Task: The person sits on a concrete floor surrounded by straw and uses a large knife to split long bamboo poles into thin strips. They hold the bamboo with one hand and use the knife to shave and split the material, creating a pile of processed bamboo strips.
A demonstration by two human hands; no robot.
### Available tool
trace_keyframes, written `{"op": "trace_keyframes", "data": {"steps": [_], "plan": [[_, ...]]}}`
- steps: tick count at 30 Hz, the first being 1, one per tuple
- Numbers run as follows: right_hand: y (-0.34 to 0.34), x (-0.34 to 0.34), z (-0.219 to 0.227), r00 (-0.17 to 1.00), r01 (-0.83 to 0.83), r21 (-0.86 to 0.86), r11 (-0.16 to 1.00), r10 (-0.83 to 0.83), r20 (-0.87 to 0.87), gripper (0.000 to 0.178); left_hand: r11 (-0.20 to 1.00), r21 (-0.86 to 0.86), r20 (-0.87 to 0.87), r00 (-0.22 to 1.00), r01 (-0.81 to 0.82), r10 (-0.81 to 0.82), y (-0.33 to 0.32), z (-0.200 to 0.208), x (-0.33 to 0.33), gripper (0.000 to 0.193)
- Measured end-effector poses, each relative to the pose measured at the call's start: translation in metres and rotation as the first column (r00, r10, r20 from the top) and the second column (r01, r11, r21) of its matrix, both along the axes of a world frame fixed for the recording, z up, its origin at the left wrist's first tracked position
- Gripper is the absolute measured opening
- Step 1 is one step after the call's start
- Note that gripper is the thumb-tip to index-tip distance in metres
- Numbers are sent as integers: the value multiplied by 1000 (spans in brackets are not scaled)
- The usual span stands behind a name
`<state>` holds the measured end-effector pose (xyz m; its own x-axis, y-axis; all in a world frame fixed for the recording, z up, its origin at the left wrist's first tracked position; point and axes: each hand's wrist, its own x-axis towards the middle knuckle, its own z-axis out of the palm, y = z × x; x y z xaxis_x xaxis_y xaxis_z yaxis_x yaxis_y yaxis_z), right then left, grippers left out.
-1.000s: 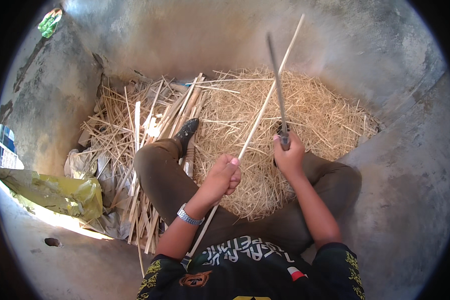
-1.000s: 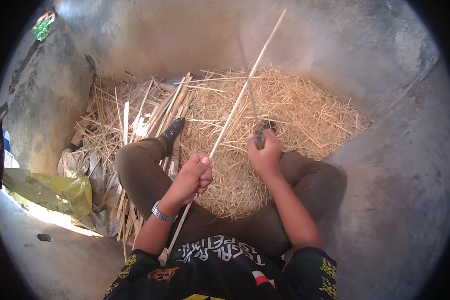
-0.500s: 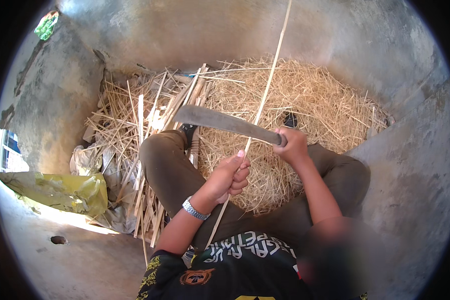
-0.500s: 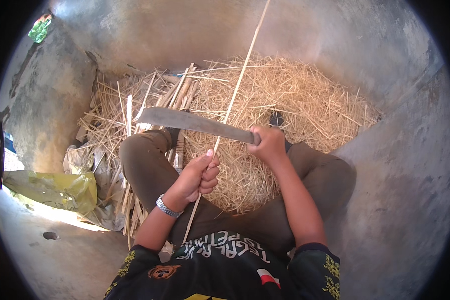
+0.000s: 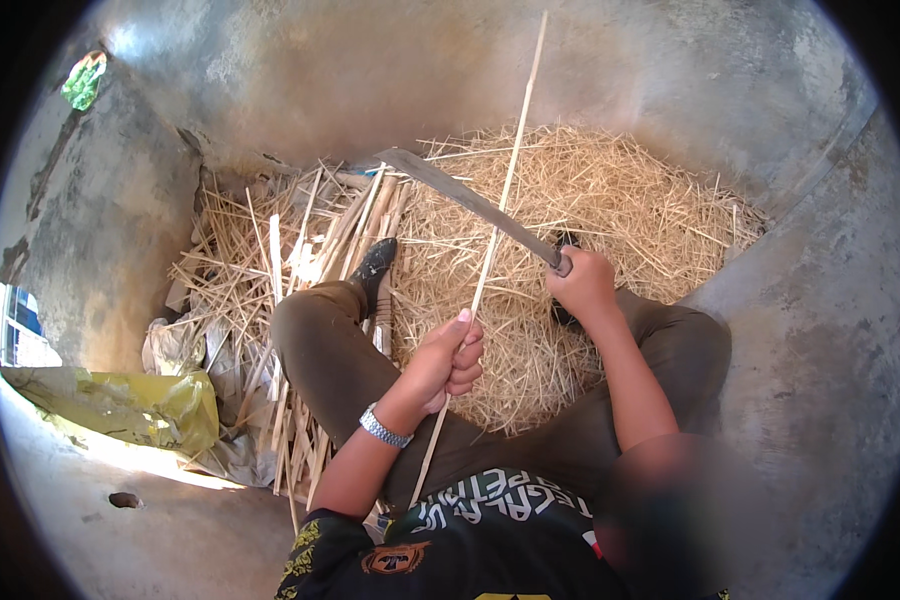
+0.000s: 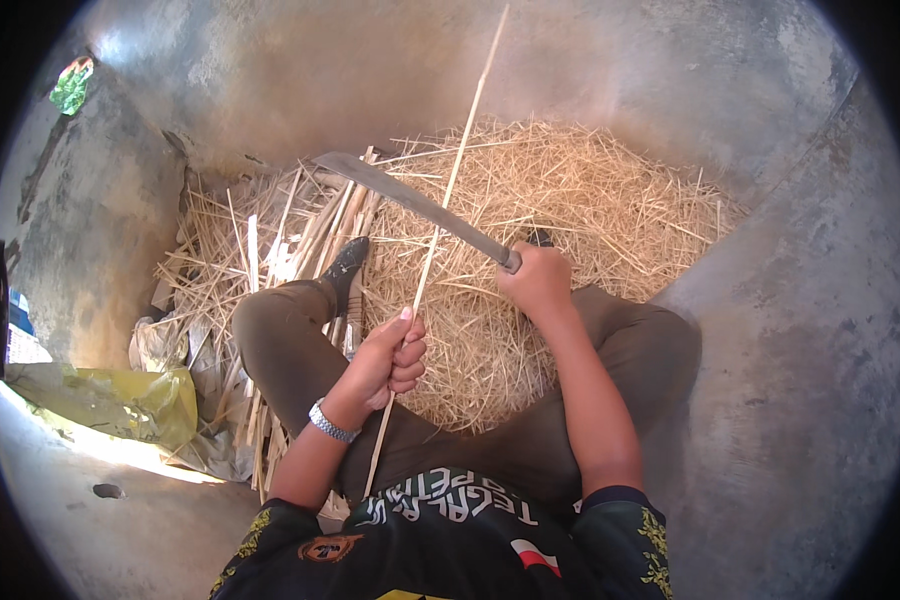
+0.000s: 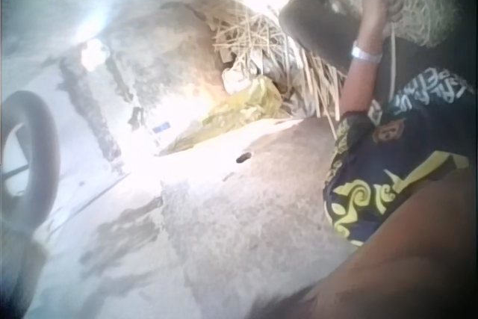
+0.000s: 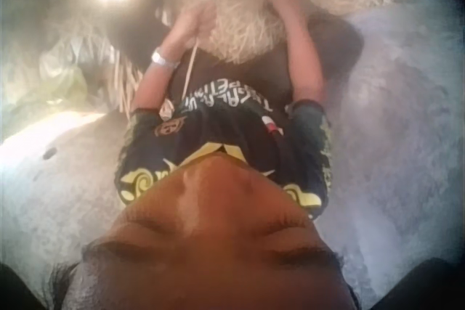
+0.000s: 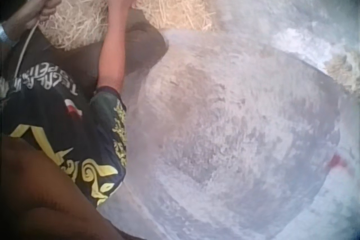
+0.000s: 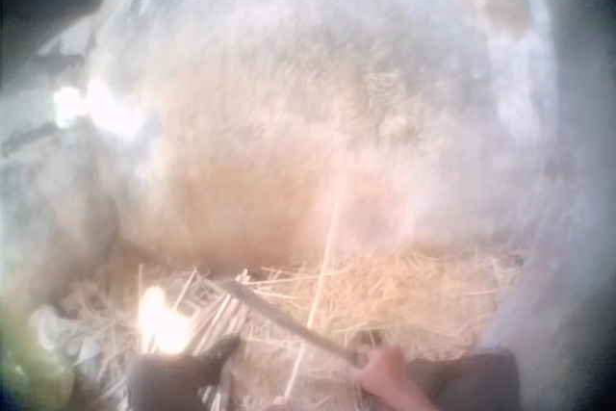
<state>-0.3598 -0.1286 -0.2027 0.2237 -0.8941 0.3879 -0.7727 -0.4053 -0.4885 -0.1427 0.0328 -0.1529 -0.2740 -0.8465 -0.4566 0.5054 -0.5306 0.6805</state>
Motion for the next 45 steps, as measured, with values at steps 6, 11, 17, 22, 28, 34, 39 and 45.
{"op": "trace_keyframes", "data": {"steps": [6, 11, 17, 22, 28, 34, 39, 45], "plan": [[14, 7, 8, 971, -236, -169, 957, 226, -73, 13, 996, -10, 3, 996, -84, 84, 3, 2, 3, 37], [-16, -7, 14, 996, 82, 154, 985, -86, 25, 18, 999, 6, 18, 999, -36, 36, 4, 5, 1, 37], [0, -11, 22, 990, 134, 218, 967, -142, 23, 16, 1000, -8, -19, 999, 25, -25, 5, 1, -2, 38], [-15, -15, 38, 930, -350, -313, 883, 287, -230, 12, 1000, -24, 23, 1000, -18, 18, 9, 6, -2, 38], [-107, -74, 58, 987, 163, 175, 971, -158, -42, 19, 998, -52, 65, 997, 40, -36, 8, 11, -13, 37], [-73, -50, 49, 989, -57, -165, 985, 33, -147, 15, 998, -38, 57, 997, 52, -49, 10, -2, -9, 39], [-112, -79, 54, 982, 7, -14, 1000, -9, -191, 17, 995, 18, 56, 994, 98, -99, 16, 2, -16, 39], [-110, -79, 72, 930, 368, 234, 900, -360, -78, 24, 987, 54, 35, 987, 153, -155, 17, -2, -15, 41]]}}
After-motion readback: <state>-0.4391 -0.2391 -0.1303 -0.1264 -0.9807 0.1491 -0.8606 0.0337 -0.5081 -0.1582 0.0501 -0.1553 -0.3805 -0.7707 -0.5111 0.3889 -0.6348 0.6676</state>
